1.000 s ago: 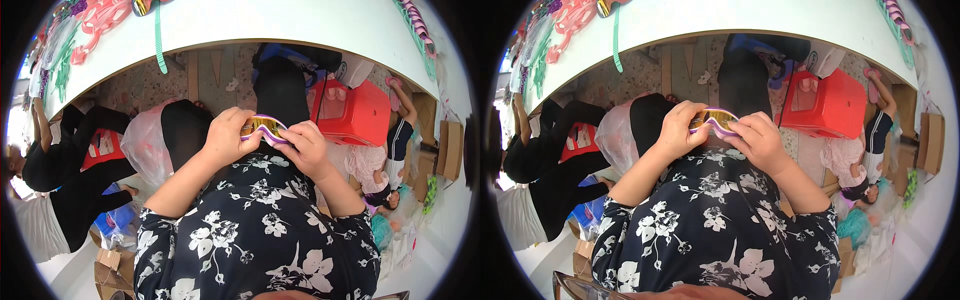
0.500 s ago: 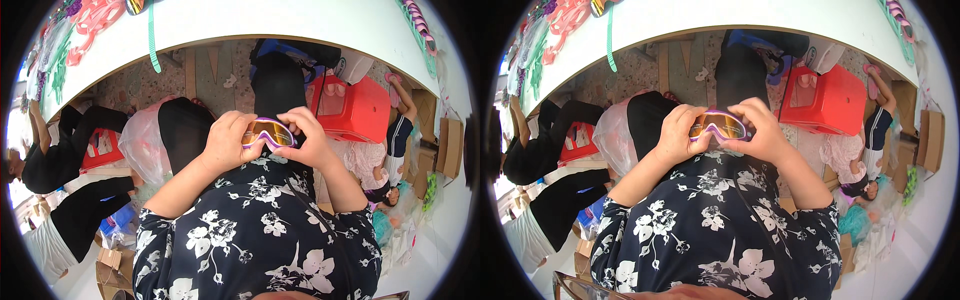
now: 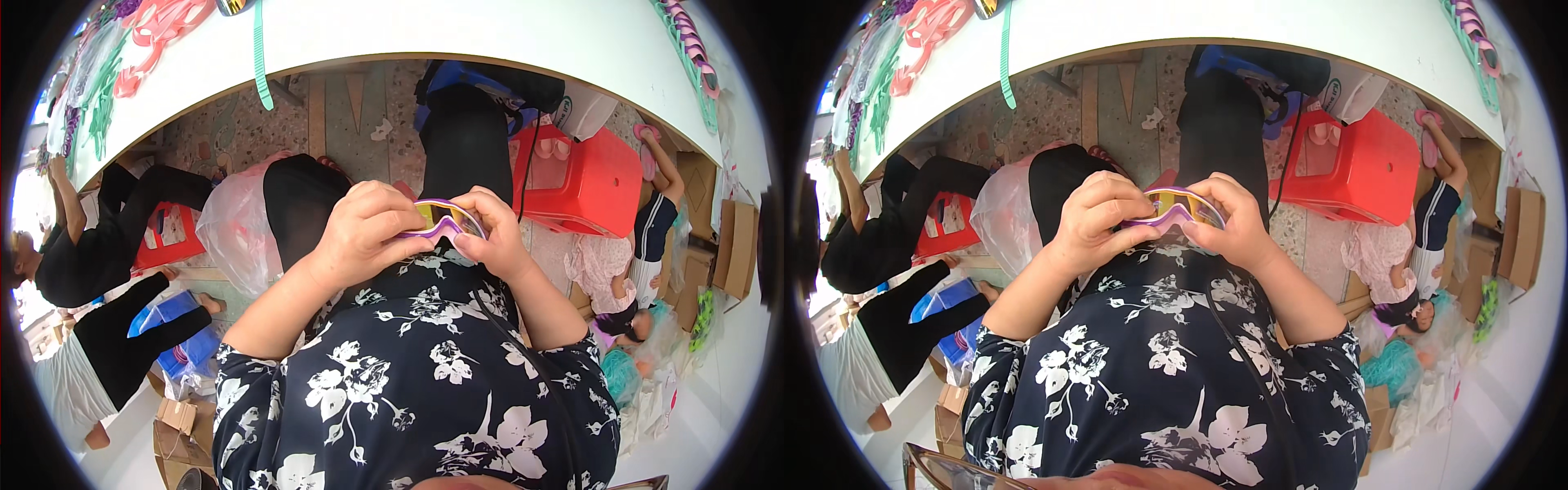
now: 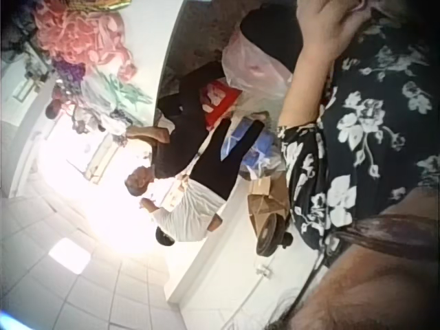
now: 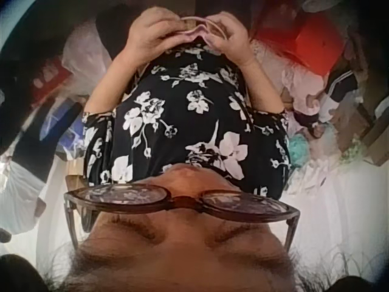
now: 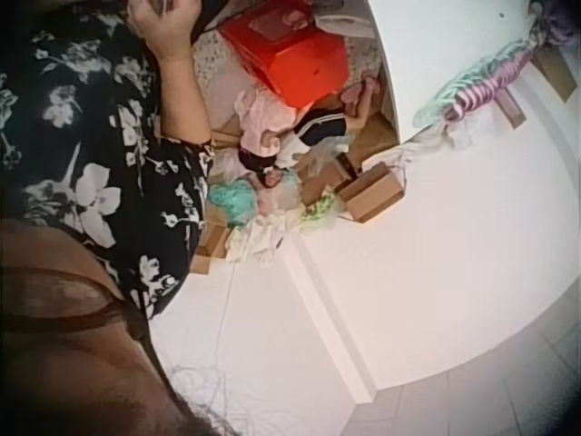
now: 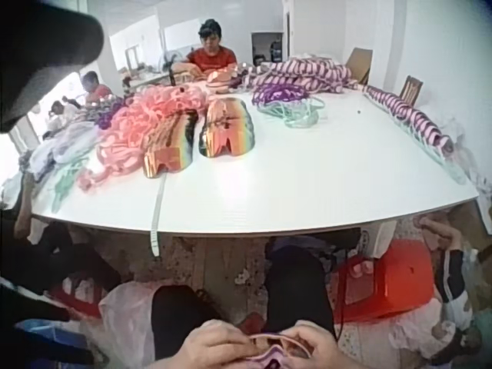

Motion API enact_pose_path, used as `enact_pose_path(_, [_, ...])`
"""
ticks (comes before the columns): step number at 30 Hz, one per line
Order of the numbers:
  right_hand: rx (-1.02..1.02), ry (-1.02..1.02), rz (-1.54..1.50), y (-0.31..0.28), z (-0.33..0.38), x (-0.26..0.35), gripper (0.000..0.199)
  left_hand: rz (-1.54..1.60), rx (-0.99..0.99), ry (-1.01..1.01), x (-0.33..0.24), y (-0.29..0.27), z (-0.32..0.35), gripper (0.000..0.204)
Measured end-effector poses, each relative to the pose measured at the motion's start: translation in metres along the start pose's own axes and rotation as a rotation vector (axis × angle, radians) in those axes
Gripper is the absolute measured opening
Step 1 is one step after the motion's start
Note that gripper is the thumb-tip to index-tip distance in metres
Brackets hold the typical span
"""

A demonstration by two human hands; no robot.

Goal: The recorder is assembling or inspecting colorful swimming goggles and their straps at a large work table.

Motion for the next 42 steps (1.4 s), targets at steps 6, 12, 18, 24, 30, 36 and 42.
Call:
enact_pose_path(6, [-0.016,-0.128,0.070,0.005,0.001,0.005,0.040,0.057,-0.096,0.057,-0.001,0.003,-0.001,0.025])
enact_pose_path(12, [-0.146,-0.197,0.137,0.007,0.006,-0.004,0.038,0.002,-0.072,0.013,0.008,0.014,0.013,0.028])
enact_pose_path(18, [-0.184,-0.378,0.380,-0.003,0.003,0.011,0.052,-0.141,0.076,-0.142,0.015,0.021,0.010,0.047])
enact_pose_path(24, [-0.188,-0.438,0.421,-0.004,-0.004,0.013,0.050,-0.102,0.178,-0.169,0.023,0.038,0.007,0.047])
enact_pose_path(30, [-0.007,-0.307,0.339,-0.008,-0.012,-0.003,0.056,-0.080,0.157,-0.169,0.034,0.051,0.009,0.040])
enact_pose_path(36, [0.127,-0.174,0.262,-0.004,-0.022,-0.015,0.053,-0.052,0.148,-0.212,0.040,0.060,0.012,0.030])
enact_pose_path(42, [0.028,-0.280,0.299,-0.002,-0.025,-0.022,0.050,0.157,0.107,-0.454,0.056,0.069,0.020,0.018])
Point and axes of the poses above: each hand's wrist, its own z-axis away from the middle knuckle, its own y-axis out of the palm, x = y × z, the point moved 5 cm from there along -z, towards the middle knuckle, and after that the axes turned 4 degrees about y, right-handed, at the moved point
